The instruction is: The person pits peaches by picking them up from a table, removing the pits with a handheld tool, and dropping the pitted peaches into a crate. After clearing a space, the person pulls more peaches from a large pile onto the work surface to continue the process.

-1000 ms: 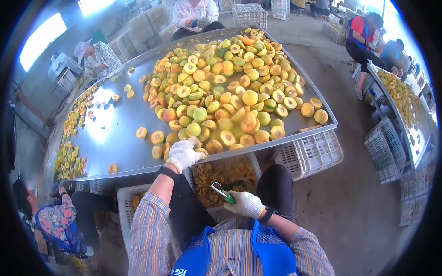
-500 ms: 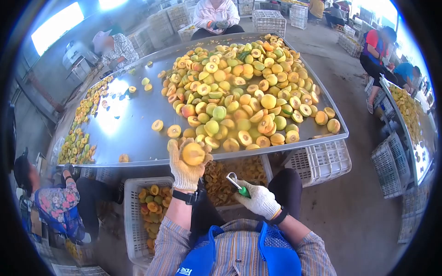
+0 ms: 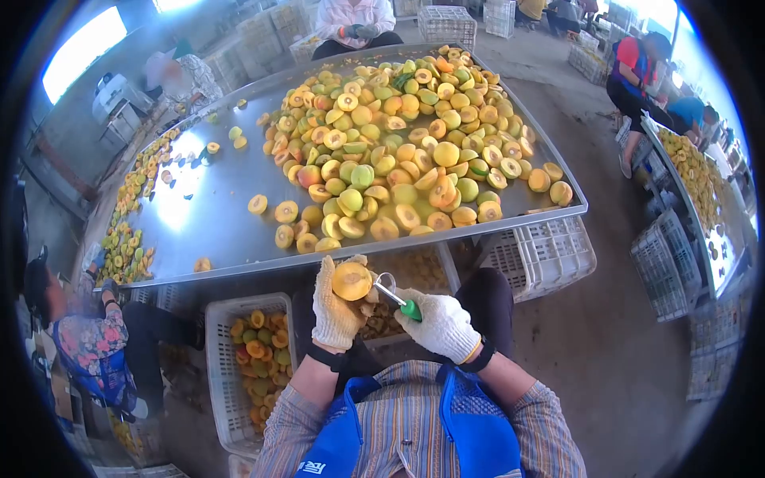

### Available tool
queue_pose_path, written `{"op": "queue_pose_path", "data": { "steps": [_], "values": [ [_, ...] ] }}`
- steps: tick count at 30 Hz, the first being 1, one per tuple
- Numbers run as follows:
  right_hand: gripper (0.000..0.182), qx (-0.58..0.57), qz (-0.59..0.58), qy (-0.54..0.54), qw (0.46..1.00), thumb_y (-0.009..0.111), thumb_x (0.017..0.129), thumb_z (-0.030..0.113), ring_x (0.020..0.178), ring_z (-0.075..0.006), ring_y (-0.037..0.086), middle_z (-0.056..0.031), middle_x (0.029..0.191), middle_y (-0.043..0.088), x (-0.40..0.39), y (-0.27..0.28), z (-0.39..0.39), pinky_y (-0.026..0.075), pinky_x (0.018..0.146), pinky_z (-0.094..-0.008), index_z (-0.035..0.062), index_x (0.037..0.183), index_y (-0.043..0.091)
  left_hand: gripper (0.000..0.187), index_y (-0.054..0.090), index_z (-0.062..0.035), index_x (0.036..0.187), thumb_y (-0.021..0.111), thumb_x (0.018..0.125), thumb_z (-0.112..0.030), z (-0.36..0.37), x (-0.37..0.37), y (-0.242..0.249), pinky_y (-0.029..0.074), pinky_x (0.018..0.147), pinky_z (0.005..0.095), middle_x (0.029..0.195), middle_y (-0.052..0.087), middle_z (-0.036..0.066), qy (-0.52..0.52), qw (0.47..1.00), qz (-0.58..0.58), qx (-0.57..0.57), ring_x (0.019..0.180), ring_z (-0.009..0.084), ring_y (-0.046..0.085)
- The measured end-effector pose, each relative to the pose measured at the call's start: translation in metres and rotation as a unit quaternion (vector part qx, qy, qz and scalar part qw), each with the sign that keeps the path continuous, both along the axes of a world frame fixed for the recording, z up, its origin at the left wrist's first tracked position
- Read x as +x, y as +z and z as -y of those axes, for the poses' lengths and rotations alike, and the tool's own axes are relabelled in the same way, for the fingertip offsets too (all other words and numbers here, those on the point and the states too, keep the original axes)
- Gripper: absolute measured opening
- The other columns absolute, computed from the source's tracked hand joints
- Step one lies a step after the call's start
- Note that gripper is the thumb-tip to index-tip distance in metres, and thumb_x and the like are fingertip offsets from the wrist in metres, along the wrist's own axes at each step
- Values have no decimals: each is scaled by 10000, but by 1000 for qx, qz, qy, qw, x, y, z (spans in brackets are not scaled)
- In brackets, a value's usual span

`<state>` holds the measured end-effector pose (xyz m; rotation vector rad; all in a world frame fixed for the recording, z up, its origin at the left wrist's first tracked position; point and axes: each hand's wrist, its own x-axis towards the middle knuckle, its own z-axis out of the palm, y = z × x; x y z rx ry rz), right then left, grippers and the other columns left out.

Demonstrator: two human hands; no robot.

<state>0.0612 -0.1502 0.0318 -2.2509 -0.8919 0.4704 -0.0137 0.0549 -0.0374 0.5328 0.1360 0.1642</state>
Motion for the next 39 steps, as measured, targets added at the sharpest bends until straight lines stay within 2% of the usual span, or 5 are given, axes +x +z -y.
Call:
{"op": "queue_pose_path", "data": {
  "steps": [4, 7, 16, 20, 39],
  "values": [
    [444, 4, -11, -24, 1000, 706, 883, 322, 690, -294, 707, -133, 771, 702, 5, -11, 4, 565, 642, -389, 164, 1292, 634, 566, 563, -26, 1277, 469, 1006, -515, 28, 5, 37, 571, 568, 322, 1013, 673, 191, 97, 995, -29, 19, 765, 274, 683],
    [529, 155, -258, -75, 951, 720, 911, 316, 586, -34, 559, 34, 679, 609, 16, -10, 4, 480, 547, -228, 146, 1391, 578, 522, 580, -9, 1250, 488, 1011, -463, 28, 2, 38, 568, 625, 329, 1056, 666, 194, 75, 996, -1, 38, 817, 281, 680],
    [538, 134, -274, -54, 951, 745, 885, 363, 643, -49, 579, 7, 768, 641, 16, 16, -4, 477, 585, -235, 68, 1315, 611, 505, 582, 39, 1244, 539, 1007, -405, 51, -1, 35, 560, 855, 379, 1167, 647, 139, 44, 995, -39, 77, 1006, 257, 652],
    [450, 75, -74, -119, 987, 686, 874, 343, 764, -315, 704, -129, 812, 697, 31, -10, 4, 537, 709, -390, 144, 1273, 629, 499, 569, 17, 1264, 529, 1007, -408, 43, -1, 38, 568, 835, 420, 1167, 638, 173, 56, 998, -1, 35, 1000, 302, 657],
    [368, -61, 50, 61, 995, 690, 824, 235, 704, -353, 687, -161, 768, 693, 1, -10, 7, 557, 631, -431, 102, 1166, 661, 433, 610, 16, 1194, 511, 1035, -375, 69, 3, 46, 535, 925, 419, 1134, 645, 160, 162, 985, -51, -22, 1047, 280, 636]
  ]
}}
